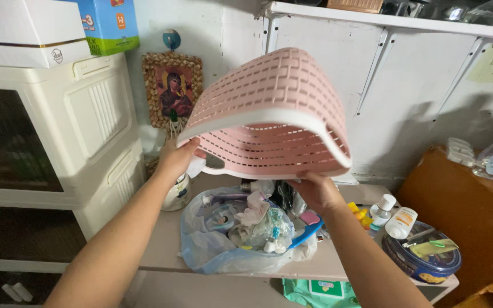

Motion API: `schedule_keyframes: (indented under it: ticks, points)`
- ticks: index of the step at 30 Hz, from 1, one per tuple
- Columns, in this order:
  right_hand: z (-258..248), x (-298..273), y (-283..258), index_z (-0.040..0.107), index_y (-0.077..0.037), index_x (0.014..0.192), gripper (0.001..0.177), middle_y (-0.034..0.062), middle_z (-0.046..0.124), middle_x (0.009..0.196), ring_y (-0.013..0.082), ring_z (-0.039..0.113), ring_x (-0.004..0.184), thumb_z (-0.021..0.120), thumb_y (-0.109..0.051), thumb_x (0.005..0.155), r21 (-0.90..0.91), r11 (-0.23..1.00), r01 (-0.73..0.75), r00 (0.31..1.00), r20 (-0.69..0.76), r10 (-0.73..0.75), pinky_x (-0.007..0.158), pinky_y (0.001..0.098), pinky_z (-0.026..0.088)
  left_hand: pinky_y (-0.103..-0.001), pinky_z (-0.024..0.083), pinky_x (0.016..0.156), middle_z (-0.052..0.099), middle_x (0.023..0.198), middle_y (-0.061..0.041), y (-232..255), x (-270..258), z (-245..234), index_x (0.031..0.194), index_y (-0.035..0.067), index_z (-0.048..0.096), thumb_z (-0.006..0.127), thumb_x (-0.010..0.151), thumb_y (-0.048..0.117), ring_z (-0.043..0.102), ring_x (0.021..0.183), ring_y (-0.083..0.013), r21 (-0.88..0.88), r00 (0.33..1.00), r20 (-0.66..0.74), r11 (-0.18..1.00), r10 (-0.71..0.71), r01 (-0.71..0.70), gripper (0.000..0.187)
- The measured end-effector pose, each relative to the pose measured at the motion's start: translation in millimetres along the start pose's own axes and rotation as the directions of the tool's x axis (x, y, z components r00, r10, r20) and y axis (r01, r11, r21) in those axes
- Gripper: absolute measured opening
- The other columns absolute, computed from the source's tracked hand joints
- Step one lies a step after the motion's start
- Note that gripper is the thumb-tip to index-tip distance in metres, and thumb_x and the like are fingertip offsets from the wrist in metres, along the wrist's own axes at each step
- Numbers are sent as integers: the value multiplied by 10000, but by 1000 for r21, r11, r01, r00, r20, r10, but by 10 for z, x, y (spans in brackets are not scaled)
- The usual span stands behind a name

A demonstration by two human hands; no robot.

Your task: The person cleans a pink plastic laundry basket using a white wipe. They scrub the interior and exterior surfaces, including the bottom and sides, then place the basket on a shelf. Finally, they open a package of wipes and place a small bottle into the basket.

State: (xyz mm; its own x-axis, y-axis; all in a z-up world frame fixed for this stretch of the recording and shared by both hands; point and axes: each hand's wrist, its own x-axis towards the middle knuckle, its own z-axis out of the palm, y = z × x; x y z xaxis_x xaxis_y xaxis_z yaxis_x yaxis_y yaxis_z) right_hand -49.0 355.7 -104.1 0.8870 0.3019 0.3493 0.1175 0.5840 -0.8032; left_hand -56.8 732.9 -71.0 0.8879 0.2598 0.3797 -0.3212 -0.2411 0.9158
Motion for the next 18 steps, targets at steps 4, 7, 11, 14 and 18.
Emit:
schedule_keyframes:
  ticks: [4,7,11,14,18]
  points:
    - [-105,-23,193,491,-54,1423,595,88,583,1377,255,510,1297,652,-79,851,1,996,88,993,-80,-88,1086,448,383,-313,533,621,778,811,-110,-253,-48,-17,1070,16,757,646,971,258,697,681,-152,-124,998,-11,991,-61,59,283]
    - [61,-70,282,482,-79,1415,615,65,589,1377,230,518,1311,685,-94,835,-12,988,155,971,-182,-154,1119,415,376,-311,533,623,779,818,-105,-264,-116,-11,1094,20,749,641,977,270,686,679,-147,-123,995,-7,987,-103,102,297]
    - [129,-23,283,471,29,1386,578,130,574,1364,269,505,1307,713,-105,879,106,991,77,986,-155,-60,1135,422,380,-321,533,616,781,830,-115,-156,-176,-27,1112,27,738,639,982,286,686,680,-158,-112,990,3,984,-142,142,306]
    - [234,-69,275,466,40,1390,593,130,575,1376,255,505,1313,707,-83,862,20,997,69,988,-137,-65,1136,393,370,-332,544,616,779,843,-135,-132,-216,-74,1118,29,724,634,982,275,700,685,-180,-147,985,20,974,-173,174,295]
    - [454,-142,146,478,55,1389,606,146,591,1401,253,513,1336,705,-95,848,34,998,-53,993,-105,57,1167,388,356,-342,557,614,772,855,-147,-120,-242,-140,1115,25,723,630,973,250,715,697,-200,-187,979,54,961,-195,202,282]
